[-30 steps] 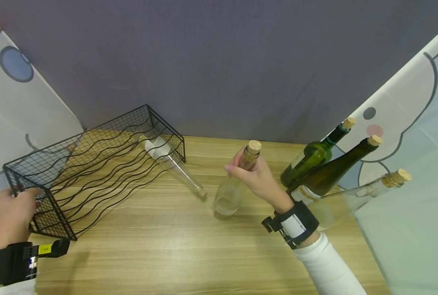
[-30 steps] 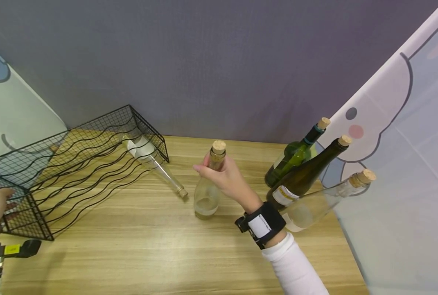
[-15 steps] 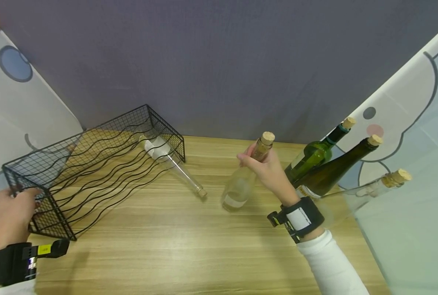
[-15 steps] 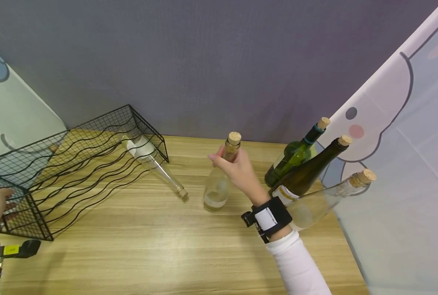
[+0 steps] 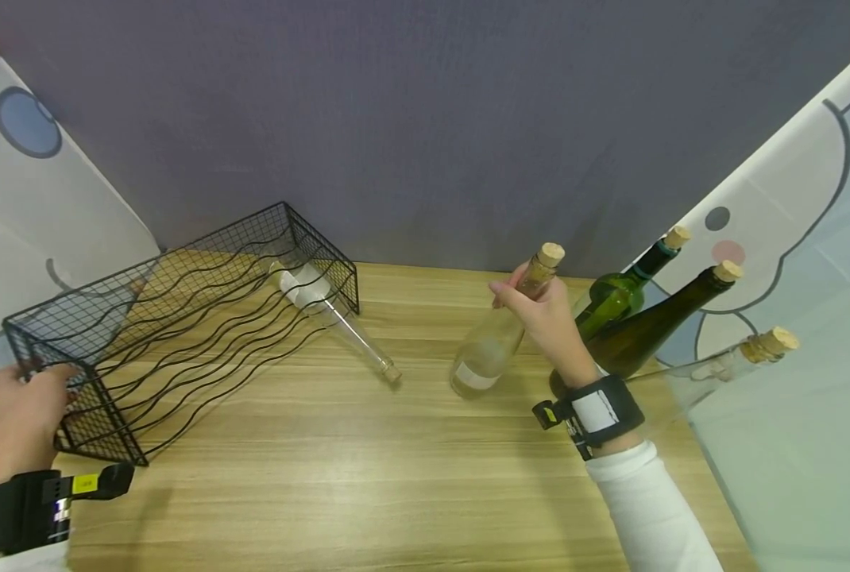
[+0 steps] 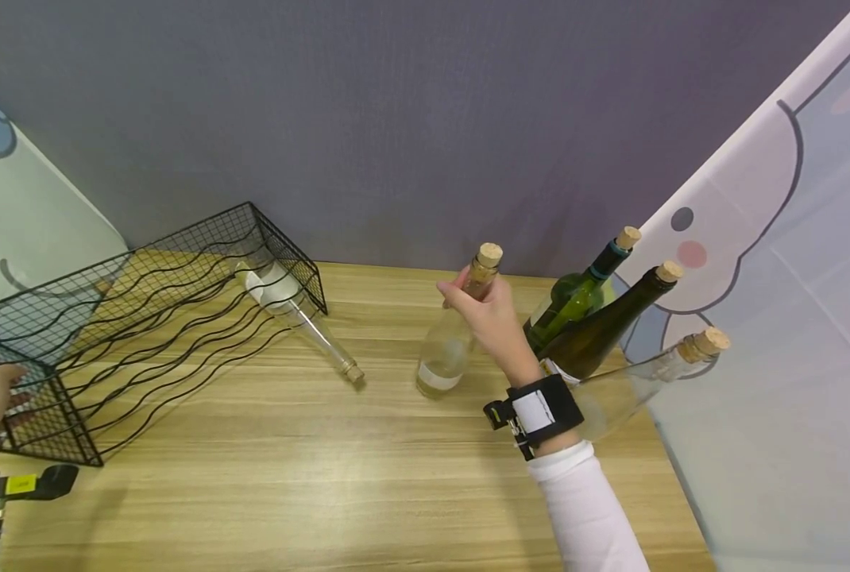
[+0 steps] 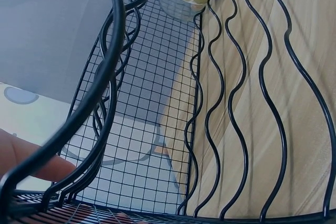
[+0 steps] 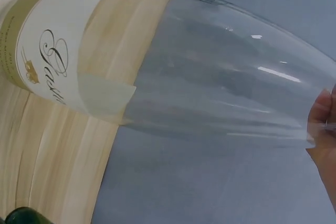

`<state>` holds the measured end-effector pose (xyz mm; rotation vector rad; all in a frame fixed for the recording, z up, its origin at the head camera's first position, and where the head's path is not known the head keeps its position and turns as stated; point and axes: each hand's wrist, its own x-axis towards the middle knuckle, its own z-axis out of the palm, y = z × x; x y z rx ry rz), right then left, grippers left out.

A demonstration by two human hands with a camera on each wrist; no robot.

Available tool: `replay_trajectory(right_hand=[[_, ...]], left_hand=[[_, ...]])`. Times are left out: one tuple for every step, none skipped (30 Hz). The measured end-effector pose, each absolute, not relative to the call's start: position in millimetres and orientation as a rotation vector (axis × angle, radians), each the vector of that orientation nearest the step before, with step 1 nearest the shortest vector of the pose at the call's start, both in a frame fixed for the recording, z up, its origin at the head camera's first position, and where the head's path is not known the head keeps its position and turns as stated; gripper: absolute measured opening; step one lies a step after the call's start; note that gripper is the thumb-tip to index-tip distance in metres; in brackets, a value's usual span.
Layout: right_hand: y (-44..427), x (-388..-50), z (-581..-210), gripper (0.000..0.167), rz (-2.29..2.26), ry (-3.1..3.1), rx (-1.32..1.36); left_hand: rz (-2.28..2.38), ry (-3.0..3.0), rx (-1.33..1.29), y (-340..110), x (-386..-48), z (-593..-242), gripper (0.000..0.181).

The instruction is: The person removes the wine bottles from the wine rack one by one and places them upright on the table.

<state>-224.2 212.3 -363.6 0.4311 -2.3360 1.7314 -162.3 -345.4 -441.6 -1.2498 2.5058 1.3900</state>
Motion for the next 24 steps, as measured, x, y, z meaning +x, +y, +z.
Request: replay_trajectory(right_hand=[[214, -225, -364, 0.018, 1.734, -2.324, 0.422], [216, -226, -364, 0.018, 1.739, -2.311, 0.414], [218, -228, -364, 0.018, 1.748, -2.296, 0.406], [219, -229, -364, 0.018, 1.756, -2.283, 0.398], [221, -230, -363, 0.018, 1.759, -2.273, 0.388], [223, -231, -363, 0.018, 1.761, -2.263, 0.377], [225, -232, -363, 0.019, 1.753, -2.260, 0.362], [227, -233, -363, 0.019, 1.743, -2.259, 0.346], [229, -234, -362, 0.019, 1.737, -2.256, 0.328], [232, -234, -362, 0.020, 1.727, -2.256, 0.310], [234, -235, -362, 0.020, 1.721, -2.250, 0.291], [236, -235, -362, 0.021, 1.716, -2.242, 0.276], [238, -236, -362, 0.021, 1.709, -2.233, 0.263], [240, -236, -362, 0.022, 1.708, -2.223, 0.252], [241, -236, -362, 0.022, 1.708, -2.212, 0.240], [243, -237, -363, 0.022, 1.702, -2.199, 0.232], [244, -238, -363, 0.022, 1.700, -2.186, 0.226], [245, -238, -363, 0.023, 1.692, -2.177, 0.220], [247, -239, -363, 0.023, 1.687, -2.167, 0.214], [248, -239, -363, 0.023, 1.681, -2.159, 0.209], [249, -240, -363, 0.023, 1.676, -2.149, 0.205], [250, -240, -364, 0.023, 1.672, -2.139, 0.199], [251, -241, -364, 0.023, 1.671, -2.130, 0.193], [253, -241, -364, 0.023, 1.675, -2.115, 0.185]], left_hand=[[1.393, 2.503, -1.252, -346, -163, -442, 0.073], [1.395, 2.502, -1.252, -345, -163, -442, 0.073], [1.399, 2.500, -1.253, -345, -163, -442, 0.073], [1.400, 2.500, -1.254, -345, -163, -442, 0.073], [1.402, 2.500, -1.254, -345, -163, -442, 0.072], [1.404, 2.496, -1.256, -344, -163, -442, 0.072], [1.403, 2.497, -1.256, -344, -162, -442, 0.072], [1.403, 2.497, -1.255, -344, -162, -442, 0.072], [1.401, 2.497, -1.256, -344, -162, -442, 0.072], [1.401, 2.495, -1.257, -344, -162, -442, 0.072], [1.402, 2.493, -1.256, -344, -162, -442, 0.072], [1.402, 2.494, -1.257, -344, -162, -442, 0.072], [1.397, 2.498, -1.257, -344, -162, -442, 0.072], [1.396, 2.499, -1.257, -345, -162, -441, 0.072], [1.395, 2.500, -1.258, -345, -162, -441, 0.072], [1.396, 2.501, -1.258, -345, -162, -441, 0.072], [1.395, 2.504, -1.256, -345, -162, -441, 0.072], [1.394, 2.506, -1.256, -345, -162, -441, 0.072], [1.391, 2.506, -1.255, -345, -161, -441, 0.072], [1.393, 2.505, -1.256, -345, -161, -441, 0.073], [1.393, 2.505, -1.256, -345, -161, -441, 0.072], [1.391, 2.507, -1.256, -345, -161, -441, 0.072], [1.389, 2.508, -1.257, -345, -161, -441, 0.072], [1.389, 2.508, -1.258, -345, -161, -441, 0.072]])
